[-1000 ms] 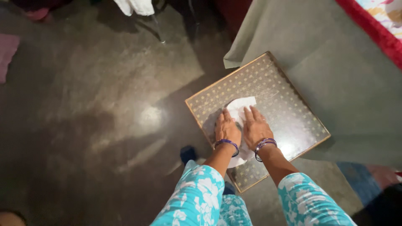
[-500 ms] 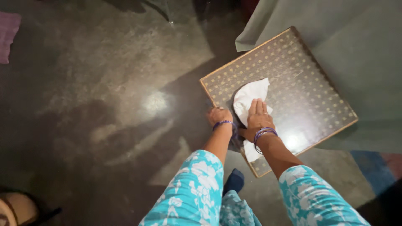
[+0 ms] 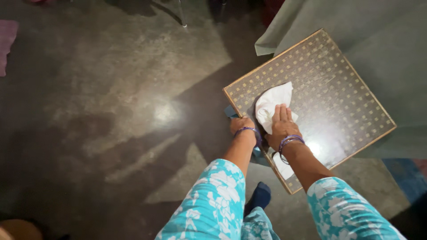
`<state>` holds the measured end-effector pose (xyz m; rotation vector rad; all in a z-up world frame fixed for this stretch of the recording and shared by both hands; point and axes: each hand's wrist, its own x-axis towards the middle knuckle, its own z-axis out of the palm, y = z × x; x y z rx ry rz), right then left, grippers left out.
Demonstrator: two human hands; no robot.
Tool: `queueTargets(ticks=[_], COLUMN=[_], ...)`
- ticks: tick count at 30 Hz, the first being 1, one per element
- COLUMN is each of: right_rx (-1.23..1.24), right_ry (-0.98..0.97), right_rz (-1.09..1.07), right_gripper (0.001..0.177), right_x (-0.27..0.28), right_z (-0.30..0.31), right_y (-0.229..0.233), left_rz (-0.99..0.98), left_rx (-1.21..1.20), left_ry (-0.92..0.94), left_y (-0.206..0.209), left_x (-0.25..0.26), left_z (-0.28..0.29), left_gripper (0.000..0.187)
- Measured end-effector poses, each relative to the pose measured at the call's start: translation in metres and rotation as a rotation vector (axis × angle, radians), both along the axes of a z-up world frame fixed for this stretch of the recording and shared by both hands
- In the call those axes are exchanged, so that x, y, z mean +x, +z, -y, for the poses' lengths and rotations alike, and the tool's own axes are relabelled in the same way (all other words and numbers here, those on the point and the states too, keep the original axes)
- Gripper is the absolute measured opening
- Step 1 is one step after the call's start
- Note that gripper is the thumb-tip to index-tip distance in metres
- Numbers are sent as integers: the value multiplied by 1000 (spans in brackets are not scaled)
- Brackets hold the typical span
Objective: The person wipes a small patterned stool with a white cloth. They then move to a table covered with a colorful cloth and arrange several ceramic cups and a teapot. The person continues to wipe the stool and the table surface with the cloth.
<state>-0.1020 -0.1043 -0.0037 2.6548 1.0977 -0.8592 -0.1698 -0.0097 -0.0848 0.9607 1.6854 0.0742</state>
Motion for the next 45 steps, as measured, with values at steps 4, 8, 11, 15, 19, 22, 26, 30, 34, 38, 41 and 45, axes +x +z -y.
queueTargets(ticks=[4, 8, 11, 15, 19, 22, 26, 30, 34, 38, 41, 45], right_rx=[40, 58, 56, 189, 181, 181, 264, 265, 94, -9, -15, -68], right_ry=[76, 84, 95, 246, 38, 20, 38, -76, -317, -440, -471, -393], right_rz=[31, 25, 25, 138, -15, -43, -63, -20, 107, 108, 131, 227], right_gripper=[116, 115, 112, 94, 73, 67, 47, 51, 73, 91, 99, 101], right_x=[6, 4, 6, 19, 20, 19, 31, 48, 69, 89, 101, 109], right_z=[4, 7, 10, 10, 12, 7, 21, 54, 92, 114, 128, 134], right_y=[-3, -7, -13, -25, 8, 33, 32, 17, -1, -18, -30, -50], left_rz=[18, 90, 94, -70, -113, 20, 66, 44, 7, -59, -165, -221], left_rx=[56, 86, 158, 193, 790, 797, 746, 849, 787, 739, 701, 772], left_ry=[6, 93, -27, -301, -453, -476, -673, -809, -908, -740, -444, -368], left_y=[7, 4, -4, -17, 10, 59, 98, 100, 102, 100, 89, 73], left_x=[0, -5, -12, -6, -2, -1, 7, 5, 8, 17, 25, 27], left_z=[3, 9, 13, 5, 15, 22, 43, 67, 90, 111, 123, 134], left_gripper=[32, 32, 31, 28, 37, 58, 64, 73, 79, 79, 82, 86])
